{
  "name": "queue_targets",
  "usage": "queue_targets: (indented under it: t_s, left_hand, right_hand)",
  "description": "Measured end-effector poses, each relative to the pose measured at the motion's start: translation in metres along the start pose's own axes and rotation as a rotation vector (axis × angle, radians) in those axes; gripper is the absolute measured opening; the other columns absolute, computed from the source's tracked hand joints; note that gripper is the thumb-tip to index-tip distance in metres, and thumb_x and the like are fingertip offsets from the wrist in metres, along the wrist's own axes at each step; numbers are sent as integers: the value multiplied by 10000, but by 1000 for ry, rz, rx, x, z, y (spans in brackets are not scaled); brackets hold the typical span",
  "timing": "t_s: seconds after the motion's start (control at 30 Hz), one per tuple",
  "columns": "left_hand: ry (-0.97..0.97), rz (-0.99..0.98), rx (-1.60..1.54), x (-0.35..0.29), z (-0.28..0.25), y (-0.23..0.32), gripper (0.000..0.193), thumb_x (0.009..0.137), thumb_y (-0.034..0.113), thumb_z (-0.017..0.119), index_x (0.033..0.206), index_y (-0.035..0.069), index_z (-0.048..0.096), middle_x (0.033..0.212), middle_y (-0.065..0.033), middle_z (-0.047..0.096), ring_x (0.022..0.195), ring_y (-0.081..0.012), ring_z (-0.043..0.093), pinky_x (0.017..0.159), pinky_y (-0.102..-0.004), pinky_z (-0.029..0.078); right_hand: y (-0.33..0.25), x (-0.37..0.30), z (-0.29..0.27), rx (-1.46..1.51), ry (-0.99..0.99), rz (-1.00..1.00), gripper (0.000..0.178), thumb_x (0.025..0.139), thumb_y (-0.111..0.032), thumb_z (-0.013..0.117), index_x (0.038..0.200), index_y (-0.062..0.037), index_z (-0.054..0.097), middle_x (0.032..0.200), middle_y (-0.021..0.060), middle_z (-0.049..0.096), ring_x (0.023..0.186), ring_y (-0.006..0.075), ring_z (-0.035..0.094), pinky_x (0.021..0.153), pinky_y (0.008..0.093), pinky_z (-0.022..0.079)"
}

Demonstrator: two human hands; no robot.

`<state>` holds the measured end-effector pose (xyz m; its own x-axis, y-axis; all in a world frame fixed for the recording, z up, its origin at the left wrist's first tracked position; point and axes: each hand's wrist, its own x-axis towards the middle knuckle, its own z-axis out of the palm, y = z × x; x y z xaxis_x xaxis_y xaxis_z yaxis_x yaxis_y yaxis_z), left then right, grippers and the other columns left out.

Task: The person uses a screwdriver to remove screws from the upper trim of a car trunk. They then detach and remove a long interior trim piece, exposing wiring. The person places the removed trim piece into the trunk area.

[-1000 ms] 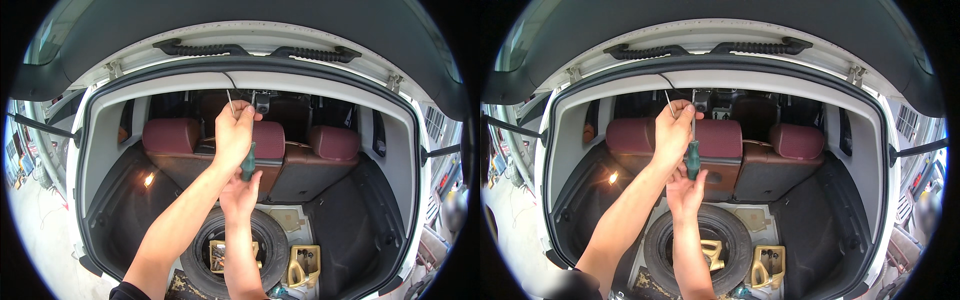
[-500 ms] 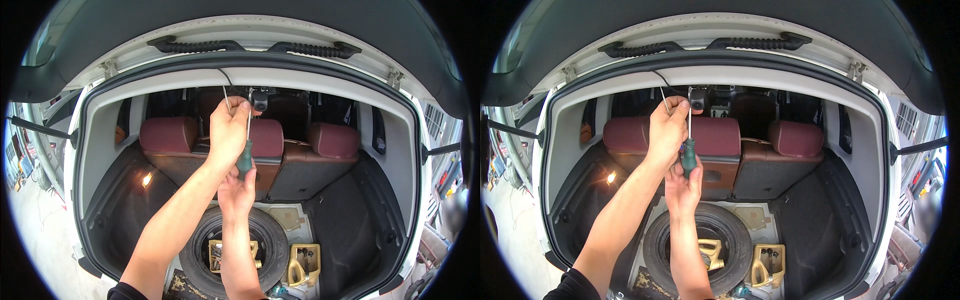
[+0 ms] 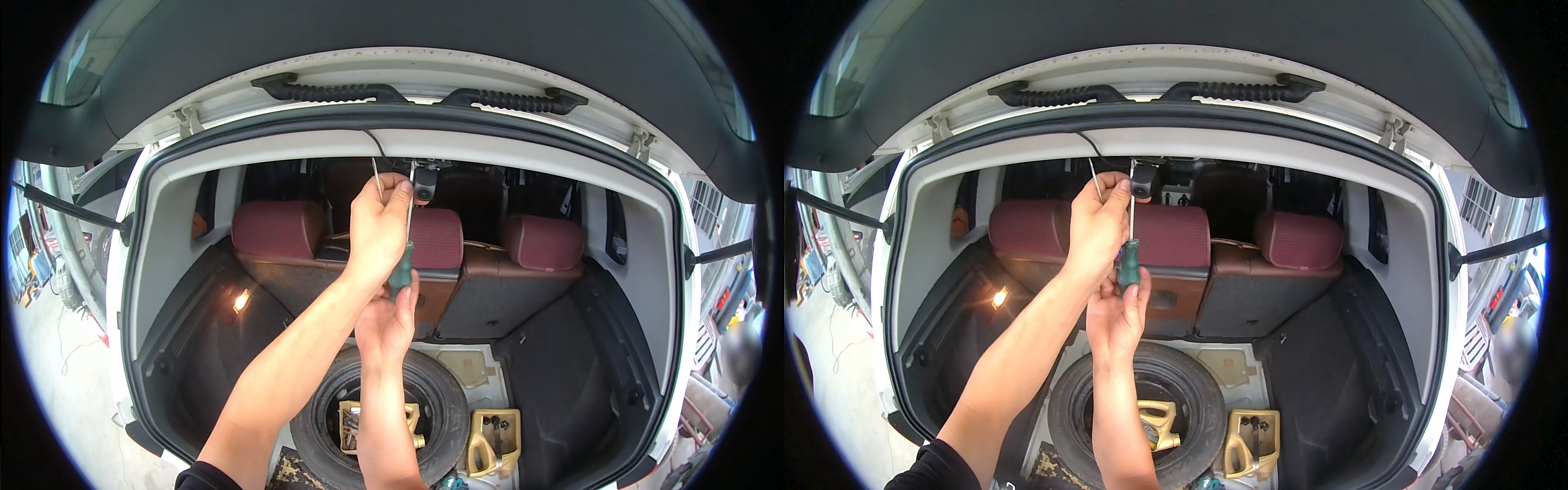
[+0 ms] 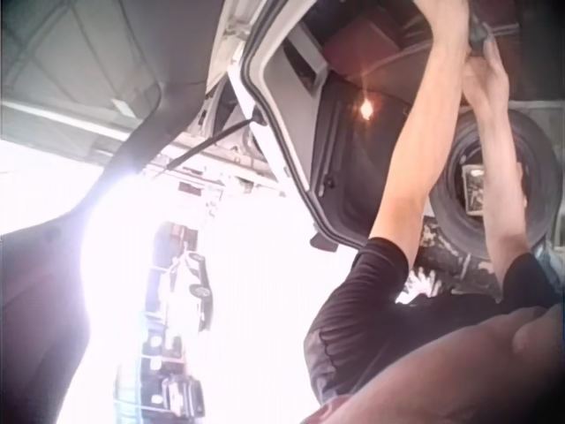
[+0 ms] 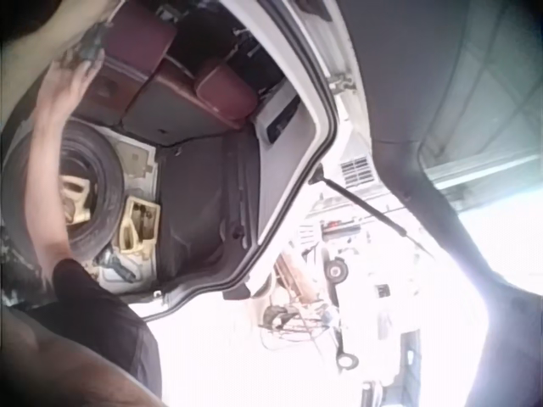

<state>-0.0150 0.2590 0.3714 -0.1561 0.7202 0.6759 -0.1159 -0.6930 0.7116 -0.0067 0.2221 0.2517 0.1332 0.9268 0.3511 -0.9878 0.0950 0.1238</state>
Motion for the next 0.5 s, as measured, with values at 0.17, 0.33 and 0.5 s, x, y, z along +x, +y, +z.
queue_targets:
  t_s: [0.17,0.33,0.5]
  left_hand:
    - [-12,-31,-7,0,6,5,175,947,128,535,968,-37,590,790,-70,671,662,-68,544,592,-230,441]
    - [8,-3,33,0,1,0,172,945,129,540,956,-34,593,754,-49,650,617,-52,505,547,-225,419]
    - [-14,-26,-9,0,6,3,174,947,132,538,959,-33,594,741,-39,635,582,-41,479,512,-219,404]
  right_hand:
    - [-16,23,-54,193,-309,321,327,928,-311,585,1201,-139,538,963,18,532,852,148,452,881,326,405]
    - [1,3,1,2,23,33,394,930,-380,565,1227,-127,512,985,31,555,851,143,471,853,309,413]
    - [-10,27,-47,266,-486,286,384,897,-327,628,1219,-149,519,1094,39,538,953,170,482,962,340,397]
